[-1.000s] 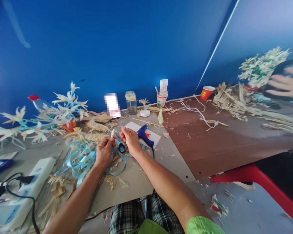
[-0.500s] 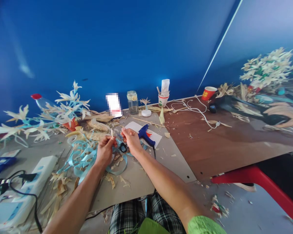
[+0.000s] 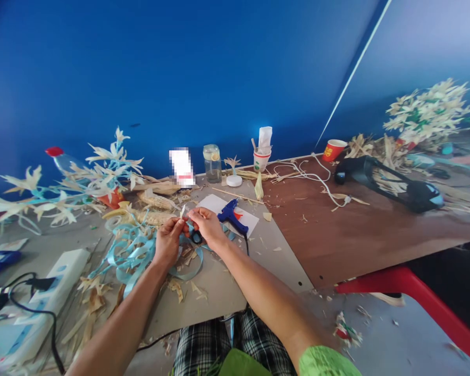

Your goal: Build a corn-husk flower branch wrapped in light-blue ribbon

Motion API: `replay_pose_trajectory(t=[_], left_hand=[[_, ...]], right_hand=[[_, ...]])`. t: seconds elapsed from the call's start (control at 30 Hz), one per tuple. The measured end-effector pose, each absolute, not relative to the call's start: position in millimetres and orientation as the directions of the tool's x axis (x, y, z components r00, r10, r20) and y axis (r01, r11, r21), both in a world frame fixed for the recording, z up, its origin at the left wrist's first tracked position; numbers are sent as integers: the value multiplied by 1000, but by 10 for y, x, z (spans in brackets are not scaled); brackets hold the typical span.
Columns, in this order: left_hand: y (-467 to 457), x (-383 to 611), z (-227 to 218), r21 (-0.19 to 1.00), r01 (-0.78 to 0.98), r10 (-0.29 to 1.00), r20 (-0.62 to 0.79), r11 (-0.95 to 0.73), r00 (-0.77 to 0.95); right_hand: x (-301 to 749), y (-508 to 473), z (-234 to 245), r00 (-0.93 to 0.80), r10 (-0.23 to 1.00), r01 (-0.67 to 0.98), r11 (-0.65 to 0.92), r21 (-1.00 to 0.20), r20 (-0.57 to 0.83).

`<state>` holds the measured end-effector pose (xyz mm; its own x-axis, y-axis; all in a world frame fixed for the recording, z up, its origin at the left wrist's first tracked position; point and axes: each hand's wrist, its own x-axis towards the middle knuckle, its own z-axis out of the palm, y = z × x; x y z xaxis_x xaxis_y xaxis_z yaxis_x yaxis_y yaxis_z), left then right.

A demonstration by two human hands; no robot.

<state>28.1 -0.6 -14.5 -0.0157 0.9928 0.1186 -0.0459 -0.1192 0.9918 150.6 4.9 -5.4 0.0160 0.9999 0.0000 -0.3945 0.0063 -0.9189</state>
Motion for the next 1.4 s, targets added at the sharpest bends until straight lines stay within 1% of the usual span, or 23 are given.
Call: replay_pose_trajectory(t=[0.13,0.37,0.6,0.8,1.07,1.23,1.3,1.4], left_hand=[[-4,293,-154,994,-51,995,100,-99,9],[-18,323,-159,995,38,994,90,-92,65],[-49,316,-129,991,23,988,128,-131,84],[-20,316,-171,997,-49,991,60,-54,123],[-10,328,-168,1000,0,988,19,-19,156],[-13,329,-163,999,-25,989,23,-20,144],[-7,326,-169,998,-54,993,44,-39,109],[12,311,-181,991,-110,997,78,-75,27]], right_hand=[[1518,41,-53,-24,1000,-357,-1,-934,8],[1551,99,-63,45,997,-358,-38,-933,-58],[1560,109,-65,78,995,-389,-20,-921,-54],[1573,144,-95,86,995,-419,0,-908,-39],[1603,173,-106,104,995,-455,40,-890,-9],[1639,197,-65,182,983,-547,97,-831,-6],[1660,224,-66,215,977,-582,114,-805,-17],[1683,257,-87,228,974,-587,125,-800,-15]])
